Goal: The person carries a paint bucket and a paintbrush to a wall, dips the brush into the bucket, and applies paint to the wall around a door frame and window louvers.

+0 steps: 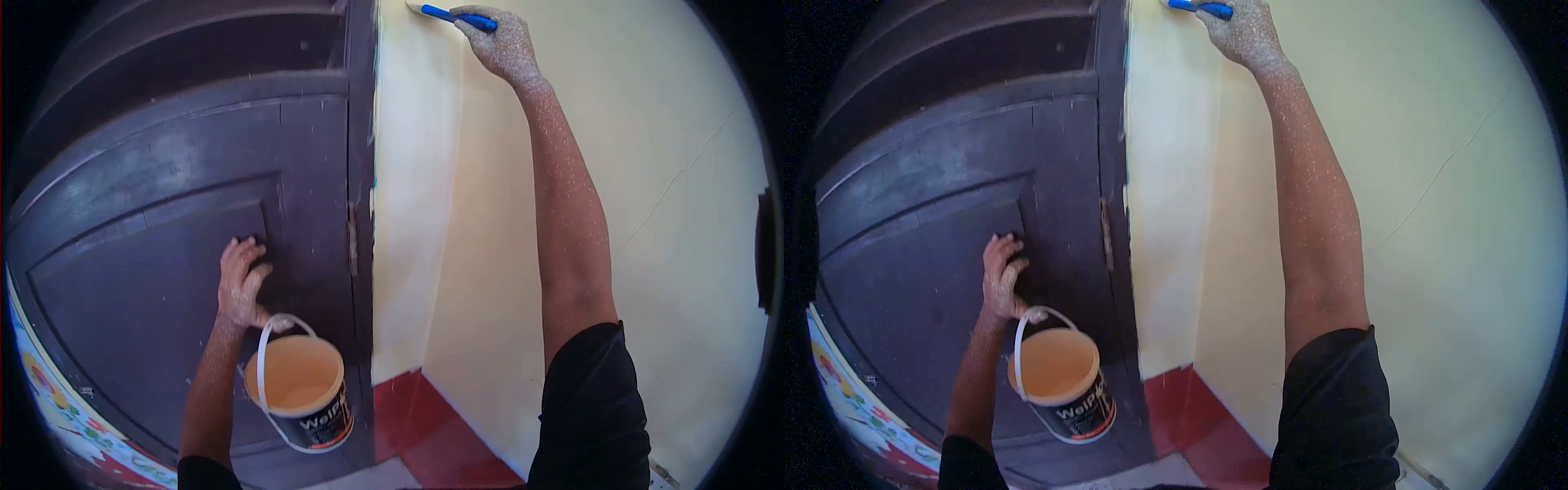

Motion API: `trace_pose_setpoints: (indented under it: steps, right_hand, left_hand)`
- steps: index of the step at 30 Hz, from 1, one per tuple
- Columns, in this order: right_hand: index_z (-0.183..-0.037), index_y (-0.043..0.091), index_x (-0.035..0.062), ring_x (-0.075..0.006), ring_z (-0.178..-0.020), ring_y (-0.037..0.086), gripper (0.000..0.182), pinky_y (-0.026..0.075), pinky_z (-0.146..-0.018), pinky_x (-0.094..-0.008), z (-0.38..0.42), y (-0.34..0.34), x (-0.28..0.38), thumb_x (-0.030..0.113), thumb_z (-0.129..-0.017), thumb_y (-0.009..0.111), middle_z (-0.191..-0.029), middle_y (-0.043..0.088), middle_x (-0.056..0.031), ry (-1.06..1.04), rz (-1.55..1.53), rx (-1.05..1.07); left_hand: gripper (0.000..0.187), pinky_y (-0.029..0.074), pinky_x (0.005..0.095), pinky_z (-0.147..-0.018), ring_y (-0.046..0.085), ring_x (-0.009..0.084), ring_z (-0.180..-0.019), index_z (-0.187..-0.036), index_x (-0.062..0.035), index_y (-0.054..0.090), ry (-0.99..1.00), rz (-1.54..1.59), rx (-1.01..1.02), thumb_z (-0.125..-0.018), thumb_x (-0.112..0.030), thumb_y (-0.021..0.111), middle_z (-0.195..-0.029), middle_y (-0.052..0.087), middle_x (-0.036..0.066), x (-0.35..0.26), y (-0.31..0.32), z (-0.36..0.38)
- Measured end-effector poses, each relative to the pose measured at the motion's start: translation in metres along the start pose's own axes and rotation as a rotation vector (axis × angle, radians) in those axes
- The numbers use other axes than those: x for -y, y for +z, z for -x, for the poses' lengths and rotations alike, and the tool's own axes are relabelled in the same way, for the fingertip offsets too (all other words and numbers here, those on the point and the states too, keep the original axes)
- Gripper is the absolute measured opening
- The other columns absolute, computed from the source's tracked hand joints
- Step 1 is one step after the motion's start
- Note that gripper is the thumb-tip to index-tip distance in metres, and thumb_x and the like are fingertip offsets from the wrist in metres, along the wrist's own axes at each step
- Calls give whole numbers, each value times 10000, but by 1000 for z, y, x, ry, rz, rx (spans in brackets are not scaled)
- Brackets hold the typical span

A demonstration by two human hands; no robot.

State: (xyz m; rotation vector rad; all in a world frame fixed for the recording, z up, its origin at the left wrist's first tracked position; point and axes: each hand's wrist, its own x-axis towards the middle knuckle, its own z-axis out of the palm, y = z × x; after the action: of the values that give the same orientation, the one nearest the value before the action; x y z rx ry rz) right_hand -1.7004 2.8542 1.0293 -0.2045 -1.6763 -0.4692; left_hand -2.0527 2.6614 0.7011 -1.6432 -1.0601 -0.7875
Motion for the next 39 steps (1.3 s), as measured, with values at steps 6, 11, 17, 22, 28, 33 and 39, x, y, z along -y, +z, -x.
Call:
trace_pose_setpoints:
  steps: [6,11,17,22,28,33,39]
  right_hand:
    - [-1008,699,65,-261,-887,693,189,540,-786,-319,177,32,23,118,-827,699,-967,701,-141,4,-85,42]
    - [-1050,662,58,-311,-977,661,327,534,-862,-367,351,39,71,-48,-742,674,-1073,670,-164,162,-299,233]
    - [-1052,634,41,-332,-989,627,392,520,-876,-407,510,36,114,-61,-674,655,-1057,650,-162,389,-455,664]
    - [-1032,647,30,-341,-992,631,281,521,-876,-400,531,25,118,-17,-755,653,-1057,659,-166,424,-505,952]
    - [-1092,652,67,-331,-1004,640,314,516,-885,-383,415,35,78,3,-785,655,-1072,666,-162,384,-366,765]
    - [-1048,697,87,-298,-940,679,286,538,-831,-345,300,7,42,-6,-778,673,-1047,690,-134,287,29,363]
    - [-1052,644,-12,-263,-885,675,223,554,-799,-341,332,37,20,87,-852,639,-1003,676,-169,-49,-124,-18]
  left_hand:
    - [976,302,601,-1040,501,419,-1180,-920,-5,599,24,-20,-9,-531,-900,567,-1132,570,216,3,4,-4]
    - [1005,292,591,-1051,503,406,-1190,-933,-7,599,54,-33,-27,-534,-927,538,-1131,577,212,6,11,-1]
    - [1003,293,578,-1056,507,399,-1191,-944,-12,603,72,-68,-45,-558,-932,510,-1143,584,203,6,15,-2]
    - [994,297,571,-1056,515,388,-1188,-946,-16,614,74,-83,-59,-579,-929,478,-1143,596,189,4,16,-1]
    - [977,293,567,-1057,517,388,-1187,-936,-19,620,55,-80,-66,-600,-924,475,-1135,602,186,4,16,-1]
    - [970,297,559,-1056,516,388,-1191,-937,-18,619,65,-79,-73,-610,-920,477,-1137,604,183,6,15,-1]
    - [883,315,534,-1054,527,368,-1168,-971,-7,626,136,-67,-103,-695,-838,520,-1126,621,178,3,18,-4]
